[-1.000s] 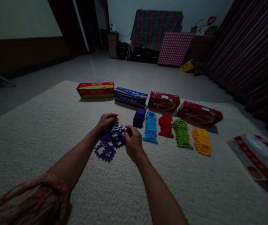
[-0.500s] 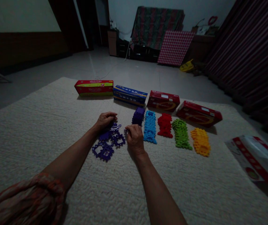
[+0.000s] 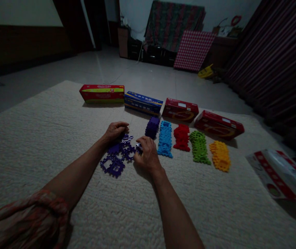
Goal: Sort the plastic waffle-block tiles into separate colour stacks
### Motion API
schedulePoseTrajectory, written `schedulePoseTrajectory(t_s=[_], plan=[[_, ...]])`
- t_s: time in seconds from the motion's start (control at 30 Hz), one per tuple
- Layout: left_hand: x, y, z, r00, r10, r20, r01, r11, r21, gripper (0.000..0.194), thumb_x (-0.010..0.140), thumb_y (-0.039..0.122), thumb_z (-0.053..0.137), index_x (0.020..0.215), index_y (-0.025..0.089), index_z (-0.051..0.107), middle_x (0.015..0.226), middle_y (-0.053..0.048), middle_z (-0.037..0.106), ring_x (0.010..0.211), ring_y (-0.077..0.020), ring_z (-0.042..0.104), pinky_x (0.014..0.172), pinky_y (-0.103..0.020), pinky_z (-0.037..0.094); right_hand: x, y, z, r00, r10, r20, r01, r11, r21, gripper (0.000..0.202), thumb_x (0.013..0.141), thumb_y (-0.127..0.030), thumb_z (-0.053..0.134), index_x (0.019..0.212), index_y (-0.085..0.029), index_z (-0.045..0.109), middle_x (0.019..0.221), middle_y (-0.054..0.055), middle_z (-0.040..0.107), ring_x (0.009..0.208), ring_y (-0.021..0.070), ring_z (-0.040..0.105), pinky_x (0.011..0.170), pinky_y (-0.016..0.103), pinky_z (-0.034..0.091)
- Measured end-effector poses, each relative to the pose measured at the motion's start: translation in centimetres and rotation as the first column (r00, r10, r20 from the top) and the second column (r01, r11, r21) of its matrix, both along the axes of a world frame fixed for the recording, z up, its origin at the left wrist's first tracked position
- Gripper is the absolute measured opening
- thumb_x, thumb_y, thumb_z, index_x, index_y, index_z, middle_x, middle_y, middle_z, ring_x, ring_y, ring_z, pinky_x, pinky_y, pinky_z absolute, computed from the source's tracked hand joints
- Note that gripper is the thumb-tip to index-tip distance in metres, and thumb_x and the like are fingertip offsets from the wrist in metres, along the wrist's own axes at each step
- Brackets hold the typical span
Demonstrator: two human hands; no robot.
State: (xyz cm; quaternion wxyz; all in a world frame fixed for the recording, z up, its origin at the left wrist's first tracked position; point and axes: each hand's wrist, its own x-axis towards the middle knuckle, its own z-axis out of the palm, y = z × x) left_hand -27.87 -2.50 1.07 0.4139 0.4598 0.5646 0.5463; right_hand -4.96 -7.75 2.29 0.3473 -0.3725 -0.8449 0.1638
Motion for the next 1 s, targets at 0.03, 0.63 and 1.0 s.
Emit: schedulePoseTrajectory(t_s=[0.03,0.63,1.0], plan=[[0.0,0.0,0.1,1.0,0.002,-0.002,-0.002,1.0,0.001,0.029,0.062,0.024,0.066,0.088,0.016,0.077,0.075,-0.005,0.074,0.067,-0.0162,0.066,0.068,-0.028,0.052,-0.3,-0.2,0.1,0.999,-0.041,0.014,0.04,0.999,0.011,0.04,0.073,-0.013,0.058,0.113,-0.017,0.06,0.119,0.014,0.057,0.115,0.0288,0.053,0.104,0.044,0.044],[-0.2,0.3,-0.7,0.997,0.012,-0.075,-0.012,1.0,0.004,0.033,0.064,0.025,0.063,0.092,0.017,0.078,0.078,-0.006,0.076,0.072,-0.0188,0.068,0.071,-0.03,0.054,-0.5,-0.4,-0.2,0.979,-0.124,0.159,0.142,0.984,-0.107,0.035,0.078,-0.008,0.055,0.112,-0.016,0.062,0.128,0.017,0.058,0.122,0.0294,0.051,0.109,0.046,0.044],[-0.3,0.6,-1.1,0.996,-0.007,-0.087,0.009,1.0,0.023,0.034,0.065,0.027,0.062,0.093,0.017,0.079,0.077,-0.006,0.076,0.073,-0.02,0.07,0.072,-0.032,0.056,-0.3,1.1,0.5,0.966,-0.246,0.081,0.234,0.962,0.141,0.046,0.079,-0.009,0.055,0.125,-0.016,0.06,0.131,0.016,0.06,0.122,0.031,0.053,0.106,0.05,0.043]])
